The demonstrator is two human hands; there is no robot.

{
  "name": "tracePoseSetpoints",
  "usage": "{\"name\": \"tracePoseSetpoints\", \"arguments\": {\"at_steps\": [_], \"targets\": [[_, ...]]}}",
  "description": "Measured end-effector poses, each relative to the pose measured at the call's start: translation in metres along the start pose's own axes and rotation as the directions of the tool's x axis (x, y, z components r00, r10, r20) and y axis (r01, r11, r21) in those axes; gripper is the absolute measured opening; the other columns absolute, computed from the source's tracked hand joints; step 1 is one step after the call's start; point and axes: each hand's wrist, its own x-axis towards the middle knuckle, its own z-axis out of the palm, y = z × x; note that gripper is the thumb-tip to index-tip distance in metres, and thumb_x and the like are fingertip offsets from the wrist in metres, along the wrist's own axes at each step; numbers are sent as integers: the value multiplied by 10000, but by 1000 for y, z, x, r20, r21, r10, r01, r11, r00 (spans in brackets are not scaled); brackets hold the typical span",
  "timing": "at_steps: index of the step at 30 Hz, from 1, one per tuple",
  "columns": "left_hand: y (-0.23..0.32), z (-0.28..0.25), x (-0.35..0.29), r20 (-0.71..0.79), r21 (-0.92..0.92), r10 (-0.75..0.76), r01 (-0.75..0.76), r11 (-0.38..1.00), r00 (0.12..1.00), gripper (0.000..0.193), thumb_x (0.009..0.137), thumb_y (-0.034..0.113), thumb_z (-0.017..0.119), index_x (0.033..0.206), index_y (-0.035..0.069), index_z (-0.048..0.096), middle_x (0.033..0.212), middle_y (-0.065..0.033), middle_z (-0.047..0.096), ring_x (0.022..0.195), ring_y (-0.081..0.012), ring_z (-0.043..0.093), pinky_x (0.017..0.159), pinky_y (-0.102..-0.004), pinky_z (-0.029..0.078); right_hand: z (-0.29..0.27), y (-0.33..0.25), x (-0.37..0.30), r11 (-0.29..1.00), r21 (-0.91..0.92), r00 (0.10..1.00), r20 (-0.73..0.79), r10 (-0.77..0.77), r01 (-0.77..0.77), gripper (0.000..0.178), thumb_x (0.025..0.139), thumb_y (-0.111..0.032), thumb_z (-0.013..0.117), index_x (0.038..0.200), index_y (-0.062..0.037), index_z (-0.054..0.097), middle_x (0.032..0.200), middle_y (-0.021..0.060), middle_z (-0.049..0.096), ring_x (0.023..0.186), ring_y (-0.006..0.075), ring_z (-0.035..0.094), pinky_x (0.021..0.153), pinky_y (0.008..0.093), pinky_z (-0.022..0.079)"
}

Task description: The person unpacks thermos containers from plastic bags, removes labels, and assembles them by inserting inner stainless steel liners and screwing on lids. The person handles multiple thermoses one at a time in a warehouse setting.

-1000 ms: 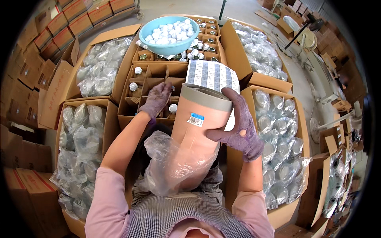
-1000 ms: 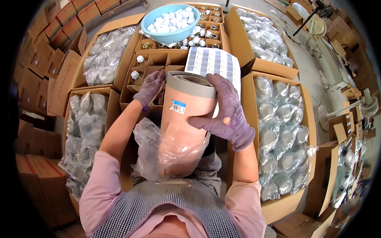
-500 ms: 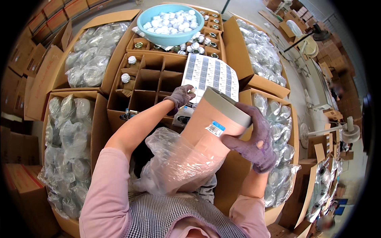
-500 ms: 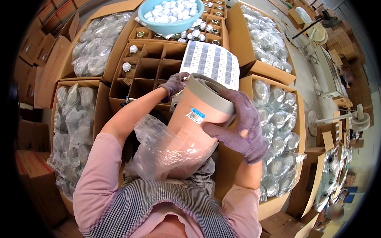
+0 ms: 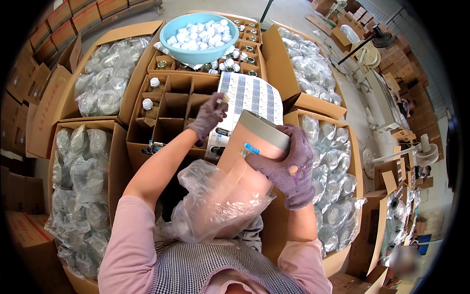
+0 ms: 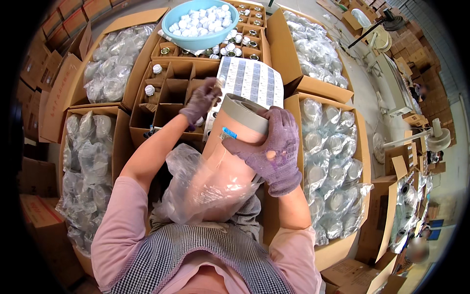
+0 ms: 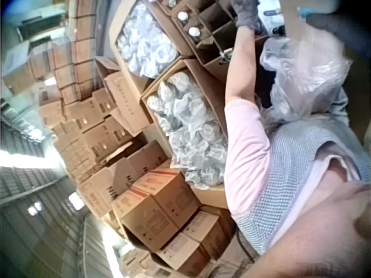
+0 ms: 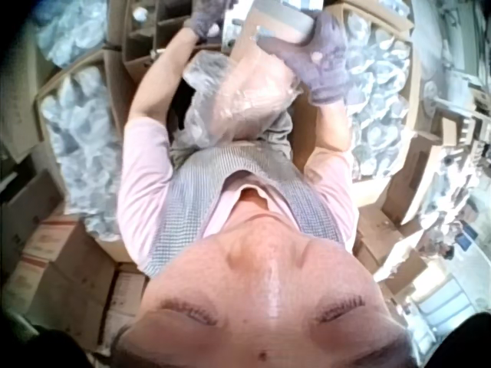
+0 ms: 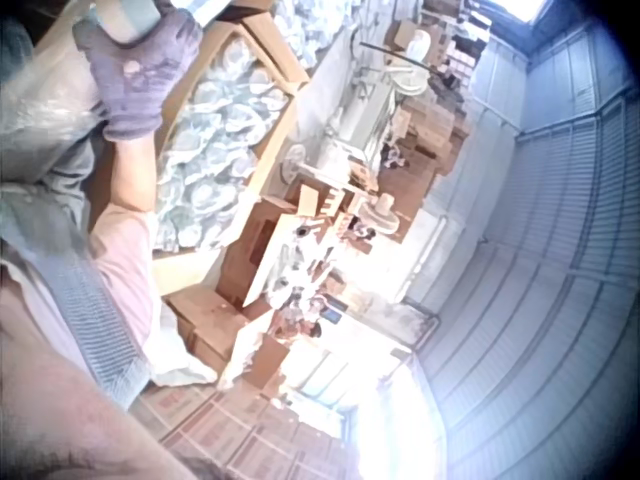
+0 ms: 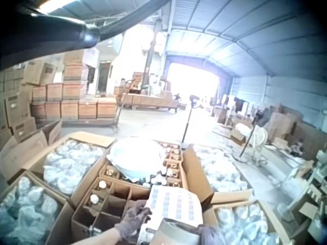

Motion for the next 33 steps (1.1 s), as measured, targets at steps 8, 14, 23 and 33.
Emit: {"name": "tracePoseSetpoints", "arguments": {"at_steps": [8,14,23,33], "targets": [[177,0,-164,134,648,664,-572,503,736,335,839,46,677,1165,21,603,906,-121,655,747,-263,653,676,-354,539,0,9,-1,995,19,995,-21,-102,103,230,862,-196,669,959,6,621,835,183,604,825,376,572,765,459,436],[189,49,-214,206,874,538,-401,275,817,430,776,73,721,1191,38,614,1052,-113,600,815,-276,620,742,-384,493,3,6,-5,997,5,997,-25,-70,71,226,864,-222,678,947,-22,614,833,165,602,812,355,565,749,444,424],[183,67,-226,162,973,517,-222,56,841,396,786,133,718,1169,76,630,1016,-61,583,769,-209,599,698,-351,461,6,10,-12,995,-17,993,-60,-101,100,220,869,-236,678,943,-36,625,816,157,600,801,340,576,736,442,427],[186,69,-230,186,979,499,-205,-17,846,348,785,140,701,1122,76,648,966,-36,585,756,-172,598,659,-330,466,4,7,-11,997,10,995,-62,-75,75,225,866,-231,681,942,-25,628,817,169,607,802,352,580,730,454,439]]}}
